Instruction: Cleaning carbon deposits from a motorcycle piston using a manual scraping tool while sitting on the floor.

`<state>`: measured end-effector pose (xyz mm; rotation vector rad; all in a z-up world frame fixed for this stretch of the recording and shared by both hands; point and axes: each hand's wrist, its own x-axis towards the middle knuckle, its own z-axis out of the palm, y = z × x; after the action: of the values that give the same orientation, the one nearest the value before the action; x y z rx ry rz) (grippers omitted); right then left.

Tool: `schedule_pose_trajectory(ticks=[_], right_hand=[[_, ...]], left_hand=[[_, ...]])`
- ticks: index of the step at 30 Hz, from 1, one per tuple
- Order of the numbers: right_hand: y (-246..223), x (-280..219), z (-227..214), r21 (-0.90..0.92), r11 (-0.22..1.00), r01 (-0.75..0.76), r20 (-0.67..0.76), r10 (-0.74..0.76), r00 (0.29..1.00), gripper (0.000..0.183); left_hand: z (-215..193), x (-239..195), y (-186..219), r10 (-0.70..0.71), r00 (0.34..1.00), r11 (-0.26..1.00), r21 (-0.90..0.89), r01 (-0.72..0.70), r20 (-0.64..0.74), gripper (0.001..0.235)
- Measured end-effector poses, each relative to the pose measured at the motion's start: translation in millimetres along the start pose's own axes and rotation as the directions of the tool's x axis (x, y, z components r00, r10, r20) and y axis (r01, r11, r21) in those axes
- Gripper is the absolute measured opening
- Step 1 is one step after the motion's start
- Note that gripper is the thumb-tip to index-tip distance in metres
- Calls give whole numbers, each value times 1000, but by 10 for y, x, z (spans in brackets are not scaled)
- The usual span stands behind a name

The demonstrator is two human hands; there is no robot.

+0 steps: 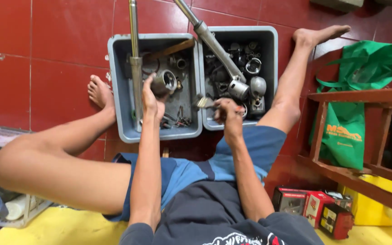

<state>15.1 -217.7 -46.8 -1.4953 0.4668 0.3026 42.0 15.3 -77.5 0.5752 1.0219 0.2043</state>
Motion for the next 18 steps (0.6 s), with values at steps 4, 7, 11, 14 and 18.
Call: schedule_pose_trajectory(ticks=[4, 7, 11, 14, 18], right_hand=[[333, 146, -17, 54, 997, -51, 45, 49, 998, 21], [510, 269, -65, 115, 986, -118, 77, 109, 991, 24], [560, 323, -94, 123, 977, -172, 53, 166, 985, 24], [609, 343, -134, 121, 972, -203, 49, 199, 979, 23], [714, 368, -204, 99, 969, -228, 28, 226, 974, 21]], left_hand=[[-67, 258, -127, -87, 996, 996, 33, 87, 20, 42], [-287, 755, -360, -45, 999, 984, 174, 46, -12, 45], [-317, 922, -473, 595, 788, 471, 726, -502, 159, 62], [-317, 1095, -537, 637, 683, 87, 847, -525, 358, 70], [-259, 1259, -591, 555, 704, -149, 886, -440, 443, 71]])
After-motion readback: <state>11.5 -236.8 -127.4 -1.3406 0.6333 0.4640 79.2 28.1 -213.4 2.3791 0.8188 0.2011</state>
